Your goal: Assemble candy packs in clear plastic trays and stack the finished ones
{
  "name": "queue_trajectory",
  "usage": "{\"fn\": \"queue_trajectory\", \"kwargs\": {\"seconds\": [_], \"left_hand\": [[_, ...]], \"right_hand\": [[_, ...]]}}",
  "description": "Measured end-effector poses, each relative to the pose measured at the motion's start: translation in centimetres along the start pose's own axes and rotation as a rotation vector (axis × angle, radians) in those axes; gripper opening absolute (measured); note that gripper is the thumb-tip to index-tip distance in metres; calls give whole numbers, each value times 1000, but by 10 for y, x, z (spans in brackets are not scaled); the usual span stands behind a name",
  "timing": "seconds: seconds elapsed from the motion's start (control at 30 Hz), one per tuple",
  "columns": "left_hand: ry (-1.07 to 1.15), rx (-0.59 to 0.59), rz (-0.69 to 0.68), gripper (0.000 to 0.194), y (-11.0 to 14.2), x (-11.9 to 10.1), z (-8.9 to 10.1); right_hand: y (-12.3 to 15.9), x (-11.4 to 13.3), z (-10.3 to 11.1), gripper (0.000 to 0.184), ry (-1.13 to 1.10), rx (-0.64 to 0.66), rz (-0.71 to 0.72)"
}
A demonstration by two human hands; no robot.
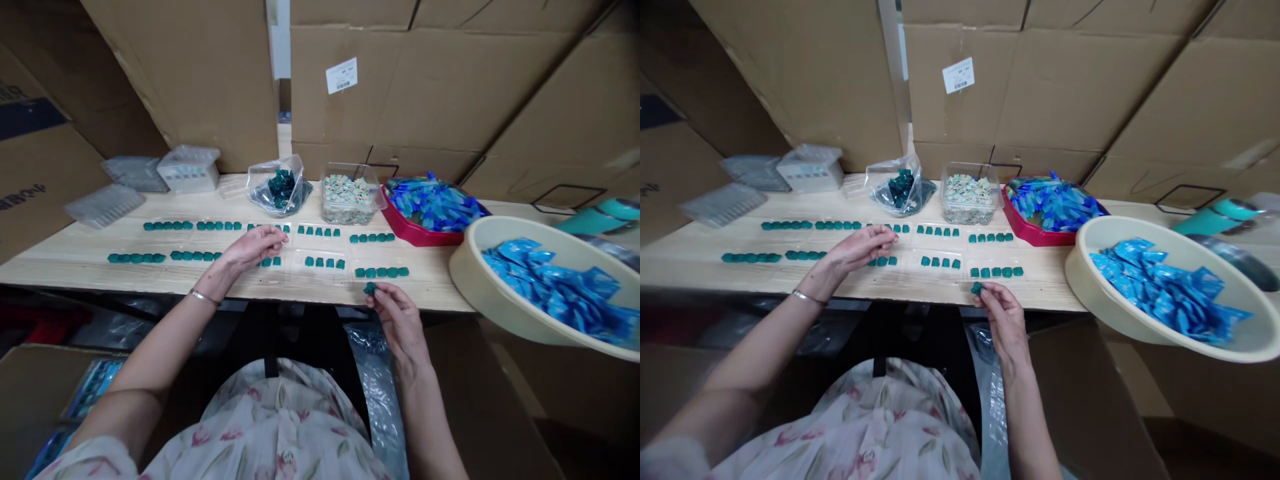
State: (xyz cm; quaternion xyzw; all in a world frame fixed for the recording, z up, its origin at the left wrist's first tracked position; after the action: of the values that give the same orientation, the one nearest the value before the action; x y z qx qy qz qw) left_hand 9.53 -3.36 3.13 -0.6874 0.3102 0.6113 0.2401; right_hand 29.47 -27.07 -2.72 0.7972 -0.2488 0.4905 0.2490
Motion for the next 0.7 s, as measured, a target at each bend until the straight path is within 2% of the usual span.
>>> {"fn": "queue_trajectory", "kwargs": {"seconds": [0.1, 0.2, 0.27, 0.33, 0.4, 0.47, 0.6, 0.7], "left_hand": [[236, -40, 97, 3, -3, -13, 9], [327, -9, 147, 12, -13, -20, 4], [333, 90, 191, 11, -26, -27, -13], [317, 219, 239, 8, -42, -37, -45], [304, 332, 296, 8, -61, -48, -90], [286, 427, 360, 13, -82, -58, -147], [196, 601, 350, 25, -128, -67, -285], [138, 709, 267, 21, -158, -63, -395]], "right_hand": [[11, -5, 15, 23, -18, -28, -30], [24, -16, 29, 24, -44, -55, -76], [34, -21, 37, 26, -54, -93, -105], [45, -23, 44, 27, -70, -134, -122], [58, -22, 51, 29, -92, -176, -124], [70, -21, 59, 31, -120, -216, -122], [84, -30, 87, 32, -227, -279, -67], [92, -45, 114, 37, -312, -367, -42]]}}
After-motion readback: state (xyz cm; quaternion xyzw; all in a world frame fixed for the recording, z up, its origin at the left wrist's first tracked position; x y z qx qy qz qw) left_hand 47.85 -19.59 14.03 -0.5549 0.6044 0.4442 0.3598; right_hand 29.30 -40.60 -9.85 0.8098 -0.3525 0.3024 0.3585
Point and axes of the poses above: each hand's wrist, its own y-axis away from the middle knuckle, its own z-axis out of the back of the hand, x = y × z, the point moved 1 cm from there along -y, towards the middle knuckle, and after that the axes turned 4 degrees about -z, right-handed, at the moved point
